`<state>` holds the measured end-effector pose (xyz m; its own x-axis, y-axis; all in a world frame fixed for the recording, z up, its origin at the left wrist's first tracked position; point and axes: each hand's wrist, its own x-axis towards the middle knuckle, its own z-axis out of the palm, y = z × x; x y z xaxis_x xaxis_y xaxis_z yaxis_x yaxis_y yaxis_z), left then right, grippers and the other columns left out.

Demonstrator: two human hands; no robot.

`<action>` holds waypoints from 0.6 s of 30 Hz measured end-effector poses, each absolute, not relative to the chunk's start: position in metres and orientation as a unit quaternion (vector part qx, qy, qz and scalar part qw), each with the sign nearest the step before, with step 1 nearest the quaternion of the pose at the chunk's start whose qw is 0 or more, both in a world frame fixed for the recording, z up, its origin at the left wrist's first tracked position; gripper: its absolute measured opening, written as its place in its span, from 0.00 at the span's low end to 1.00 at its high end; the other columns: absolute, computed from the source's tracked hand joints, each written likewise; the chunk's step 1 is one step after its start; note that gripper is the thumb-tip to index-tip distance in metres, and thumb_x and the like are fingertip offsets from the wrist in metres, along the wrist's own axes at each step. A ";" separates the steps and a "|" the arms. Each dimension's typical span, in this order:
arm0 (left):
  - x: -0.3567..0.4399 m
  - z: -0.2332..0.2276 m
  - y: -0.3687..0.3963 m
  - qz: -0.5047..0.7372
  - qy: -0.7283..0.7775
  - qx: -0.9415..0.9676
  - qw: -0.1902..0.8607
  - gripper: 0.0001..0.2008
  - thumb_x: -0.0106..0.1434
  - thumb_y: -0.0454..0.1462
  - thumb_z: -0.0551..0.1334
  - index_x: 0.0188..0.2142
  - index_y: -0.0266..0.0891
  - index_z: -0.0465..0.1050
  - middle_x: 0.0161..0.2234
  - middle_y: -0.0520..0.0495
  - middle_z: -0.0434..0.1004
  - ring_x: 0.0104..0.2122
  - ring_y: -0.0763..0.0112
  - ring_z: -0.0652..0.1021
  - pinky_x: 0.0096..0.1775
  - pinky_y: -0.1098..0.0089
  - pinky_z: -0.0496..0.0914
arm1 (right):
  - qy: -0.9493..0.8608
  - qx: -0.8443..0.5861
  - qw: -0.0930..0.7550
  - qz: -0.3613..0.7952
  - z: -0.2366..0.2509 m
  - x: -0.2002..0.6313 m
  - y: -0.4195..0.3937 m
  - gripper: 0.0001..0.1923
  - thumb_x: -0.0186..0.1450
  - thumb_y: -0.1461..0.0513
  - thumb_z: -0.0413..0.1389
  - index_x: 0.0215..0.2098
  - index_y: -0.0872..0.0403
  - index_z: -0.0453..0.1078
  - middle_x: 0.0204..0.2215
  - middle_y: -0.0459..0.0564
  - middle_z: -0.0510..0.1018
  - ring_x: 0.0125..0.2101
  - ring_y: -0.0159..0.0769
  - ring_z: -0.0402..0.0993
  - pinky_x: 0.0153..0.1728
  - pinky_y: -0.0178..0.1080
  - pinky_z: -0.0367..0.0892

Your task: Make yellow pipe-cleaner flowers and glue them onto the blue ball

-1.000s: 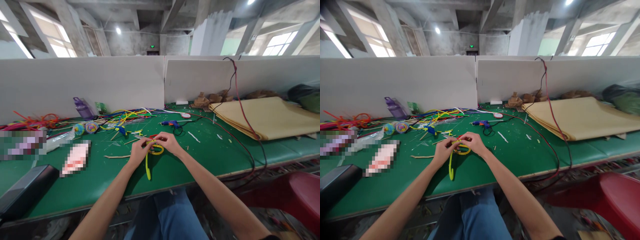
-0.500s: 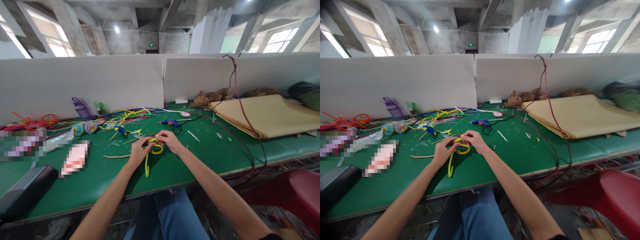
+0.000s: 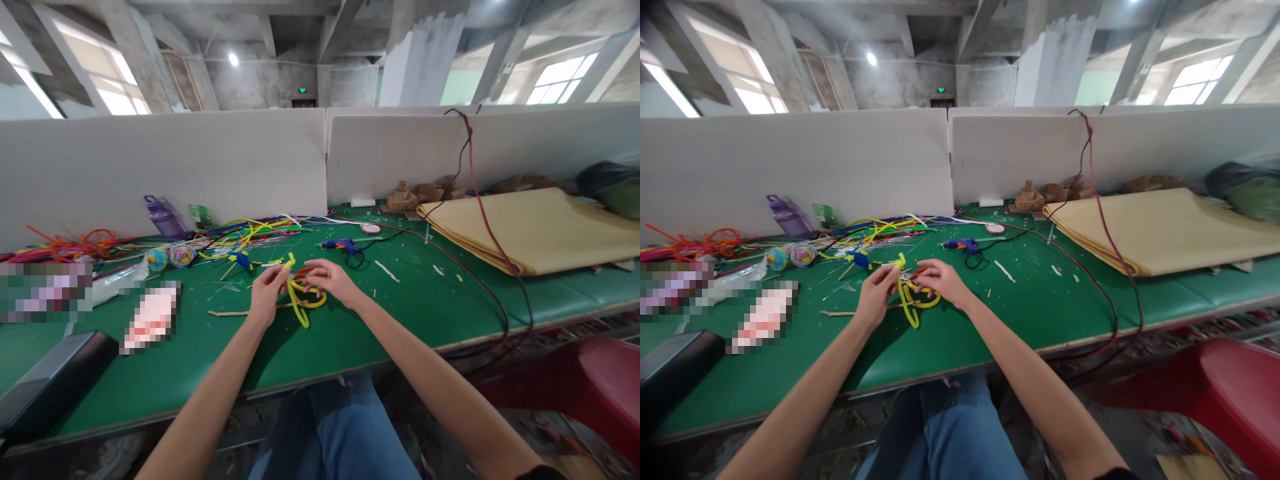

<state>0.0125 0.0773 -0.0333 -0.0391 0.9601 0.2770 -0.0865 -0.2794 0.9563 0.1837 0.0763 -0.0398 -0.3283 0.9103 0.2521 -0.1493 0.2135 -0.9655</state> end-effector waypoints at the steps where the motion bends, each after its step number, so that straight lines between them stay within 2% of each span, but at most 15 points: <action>1: 0.011 -0.033 0.079 0.600 0.398 0.493 0.488 0.11 0.52 0.41 0.67 0.33 0.37 0.76 0.21 0.54 0.70 0.20 0.80 0.68 0.21 0.79 0.61 | -0.641 -0.311 0.488 0.505 -0.040 0.181 0.074 0.24 0.57 0.62 0.57 0.52 0.53 0.62 0.33 0.48 0.76 0.29 0.33 0.75 0.24 0.31 0.67; 4: 0.009 -0.031 0.082 0.599 0.381 0.404 0.577 0.13 0.46 0.38 0.71 0.31 0.35 0.75 0.23 0.53 0.73 0.23 0.80 0.73 0.24 0.81 0.65 | -0.735 -0.298 0.482 0.372 -0.042 0.176 0.068 0.26 0.58 0.67 0.54 0.55 0.50 0.63 0.35 0.47 0.77 0.32 0.30 0.74 0.32 0.32 0.68; 6: 0.009 -0.030 0.082 0.599 0.381 0.370 0.600 0.13 0.44 0.37 0.72 0.29 0.34 0.74 0.23 0.52 0.74 0.23 0.80 0.74 0.25 0.82 0.68 | -0.779 -0.282 0.467 0.310 -0.042 0.175 0.066 0.25 0.58 0.67 0.55 0.54 0.48 0.65 0.38 0.47 0.77 0.33 0.30 0.73 0.34 0.32 0.67; 10: 0.007 -0.033 0.085 0.607 0.387 0.335 0.607 0.13 0.43 0.36 0.72 0.28 0.33 0.73 0.21 0.51 0.74 0.21 0.80 0.74 0.24 0.82 0.69 | -0.811 -0.260 0.463 0.245 -0.040 0.176 0.065 0.14 0.59 0.61 0.57 0.44 0.49 0.75 0.35 0.48 0.78 0.32 0.31 0.71 0.33 0.32 0.65; 14: 0.003 -0.036 0.091 0.658 0.391 0.305 0.567 0.12 0.44 0.35 0.72 0.27 0.34 0.72 0.20 0.54 0.72 0.20 0.83 0.73 0.23 0.84 0.68 | -0.768 -0.283 0.493 0.297 -0.036 0.177 0.064 0.11 0.59 0.58 0.58 0.38 0.52 0.77 0.32 0.49 0.78 0.30 0.31 0.71 0.27 0.31 0.63; 18: 0.002 -0.037 0.093 0.691 0.395 0.288 0.533 0.12 0.44 0.34 0.71 0.27 0.33 0.72 0.20 0.55 0.72 0.20 0.84 0.73 0.24 0.85 0.67 | -0.662 -0.286 0.522 0.456 -0.031 0.178 0.062 0.13 0.59 0.54 0.56 0.36 0.54 0.75 0.29 0.49 0.76 0.26 0.31 0.71 0.20 0.30 0.61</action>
<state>0.0017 0.0928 -0.0374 -0.2664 0.9636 -0.0234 -0.5086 -0.1199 0.8526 0.1782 0.0623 -0.0312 -0.2912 0.8540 0.4311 -0.0979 0.4216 -0.9015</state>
